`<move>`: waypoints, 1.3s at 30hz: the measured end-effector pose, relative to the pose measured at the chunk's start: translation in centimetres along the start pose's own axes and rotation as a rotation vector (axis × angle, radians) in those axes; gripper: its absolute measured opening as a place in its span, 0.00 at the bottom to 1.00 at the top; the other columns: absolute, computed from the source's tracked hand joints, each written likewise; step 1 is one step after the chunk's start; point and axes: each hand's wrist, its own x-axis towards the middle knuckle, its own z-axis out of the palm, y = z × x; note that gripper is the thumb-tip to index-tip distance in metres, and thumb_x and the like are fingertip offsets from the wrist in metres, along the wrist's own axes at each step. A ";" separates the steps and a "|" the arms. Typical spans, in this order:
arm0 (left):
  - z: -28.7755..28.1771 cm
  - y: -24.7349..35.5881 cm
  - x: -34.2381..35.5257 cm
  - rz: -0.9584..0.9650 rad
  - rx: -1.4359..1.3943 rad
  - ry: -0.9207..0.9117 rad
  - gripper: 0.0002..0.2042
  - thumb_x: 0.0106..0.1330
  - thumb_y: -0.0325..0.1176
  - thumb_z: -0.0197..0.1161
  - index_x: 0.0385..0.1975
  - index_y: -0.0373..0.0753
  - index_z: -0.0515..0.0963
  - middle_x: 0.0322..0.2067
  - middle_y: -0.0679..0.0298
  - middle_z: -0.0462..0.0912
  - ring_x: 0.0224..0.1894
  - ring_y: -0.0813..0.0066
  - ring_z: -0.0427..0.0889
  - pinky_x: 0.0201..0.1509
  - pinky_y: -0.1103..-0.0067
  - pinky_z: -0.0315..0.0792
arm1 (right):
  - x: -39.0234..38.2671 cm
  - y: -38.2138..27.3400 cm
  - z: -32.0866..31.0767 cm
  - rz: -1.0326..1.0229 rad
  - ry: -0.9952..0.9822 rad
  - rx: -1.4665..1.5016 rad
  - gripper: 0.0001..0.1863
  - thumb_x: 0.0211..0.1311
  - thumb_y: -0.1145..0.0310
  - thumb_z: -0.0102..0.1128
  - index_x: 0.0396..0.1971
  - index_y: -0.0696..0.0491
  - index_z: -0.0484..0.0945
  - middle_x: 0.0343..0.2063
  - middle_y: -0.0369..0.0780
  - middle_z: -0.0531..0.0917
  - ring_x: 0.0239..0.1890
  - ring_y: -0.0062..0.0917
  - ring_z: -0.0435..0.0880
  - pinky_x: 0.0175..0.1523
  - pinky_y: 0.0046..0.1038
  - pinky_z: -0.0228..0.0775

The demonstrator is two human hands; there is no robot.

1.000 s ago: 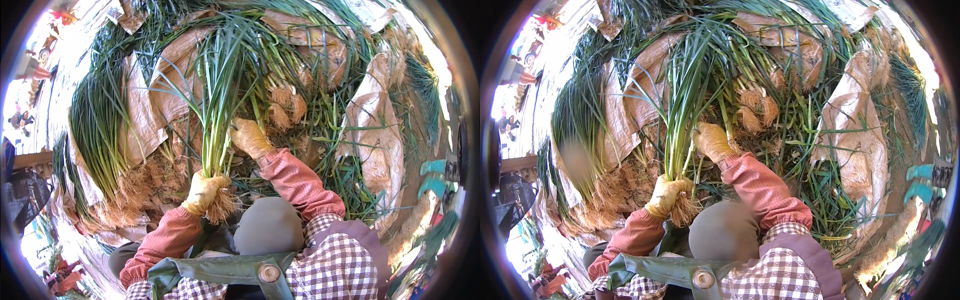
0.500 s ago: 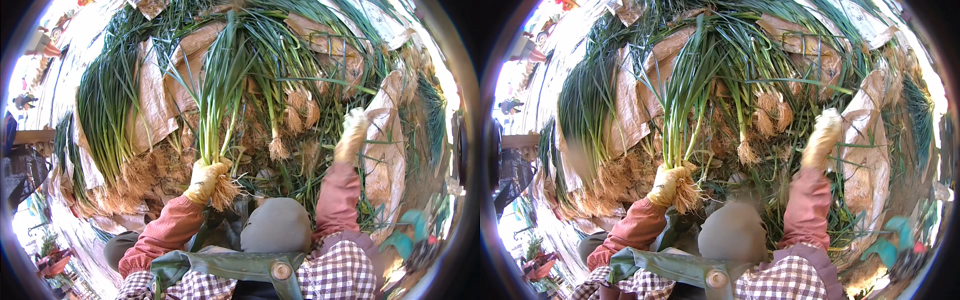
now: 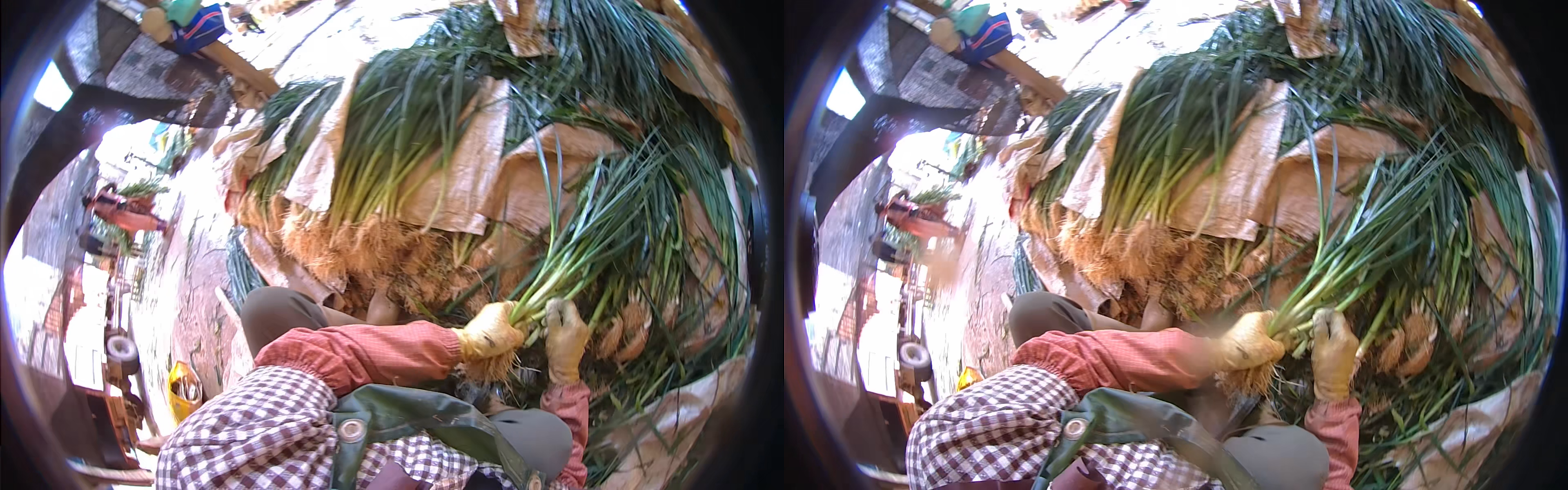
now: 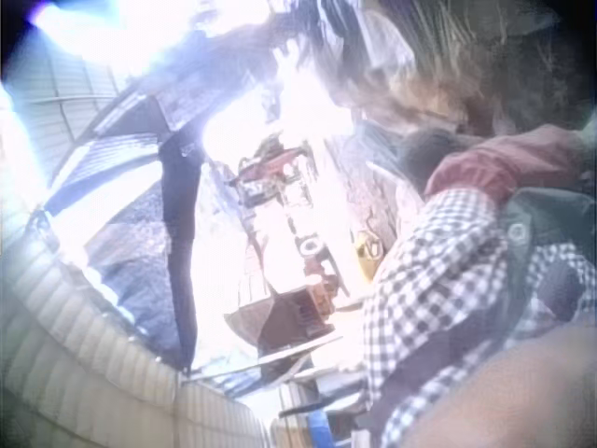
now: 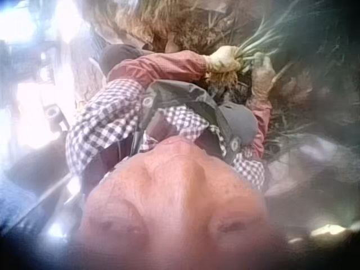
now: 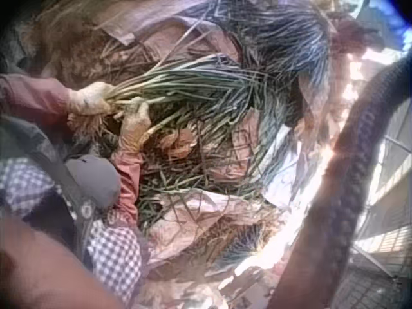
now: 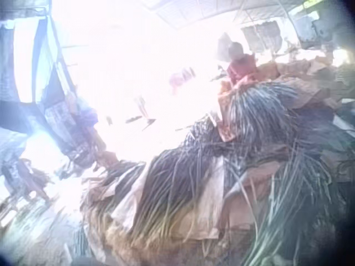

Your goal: The person sits on the ground and sorts green onions by hand, gathering them into bundles and placing them on a tarp. The person repeatedly picks up bunches, aligns the roots, and sets them aside.

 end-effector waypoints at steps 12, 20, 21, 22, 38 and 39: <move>-0.4 1.7 0.2 -0.164 0.123 -0.077 0.19 0.50 0.34 0.62 0.42 0.34 0.75 0.30 0.54 0.81 0.33 0.65 0.80 0.38 0.73 0.74 | 1.2 4.0 -2.9 0.044 0.276 0.200 0.18 0.70 0.62 0.49 0.54 0.55 0.66 0.45 0.40 0.74 0.38 0.25 0.76 0.41 0.25 0.72; -0.8 -1.0 1.9 -0.163 0.209 -0.133 0.14 0.51 0.34 0.62 0.37 0.35 0.78 0.30 0.55 0.82 0.33 0.63 0.80 0.39 0.72 0.73 | -1.9 2.2 3.1 -0.143 -0.186 0.075 0.10 0.67 0.69 0.49 0.32 0.60 0.75 0.21 0.41 0.76 0.23 0.22 0.71 0.30 0.29 0.66; -0.8 -1.7 2.6 -0.124 0.215 -0.118 0.12 0.53 0.33 0.62 0.36 0.37 0.79 0.28 0.57 0.82 0.31 0.65 0.79 0.36 0.72 0.73 | -1.9 1.9 2.6 -0.222 -0.158 0.090 0.09 0.67 0.69 0.48 0.31 0.59 0.75 0.21 0.40 0.77 0.23 0.22 0.72 0.29 0.28 0.66; 0.0 -3.6 2.9 -0.095 0.203 -0.132 0.10 0.54 0.32 0.61 0.35 0.39 0.79 0.27 0.59 0.81 0.29 0.67 0.79 0.33 0.72 0.73 | -2.5 2.0 1.6 -0.274 -0.125 0.081 0.09 0.67 0.70 0.47 0.30 0.58 0.74 0.22 0.39 0.78 0.23 0.22 0.73 0.28 0.28 0.66; -4.0 2.2 1.4 -0.340 -0.592 -0.323 0.14 0.52 0.23 0.61 0.40 0.28 0.73 0.37 0.52 0.80 0.30 0.64 0.81 0.32 0.72 0.79 | 2.9 11.1 -5.0 0.363 0.161 -0.421 0.19 0.58 0.50 0.59 0.31 0.54 0.78 0.22 0.43 0.82 0.23 0.34 0.81 0.33 0.35 0.72; -3.8 0.4 1.5 -0.372 -0.605 -0.284 0.14 0.53 0.22 0.60 0.40 0.29 0.73 0.37 0.52 0.80 0.31 0.65 0.81 0.33 0.72 0.79 | 2.8 9.5 -3.7 0.441 0.152 -0.227 0.17 0.59 0.53 0.59 0.32 0.54 0.77 0.21 0.41 0.82 0.22 0.28 0.81 0.30 0.32 0.73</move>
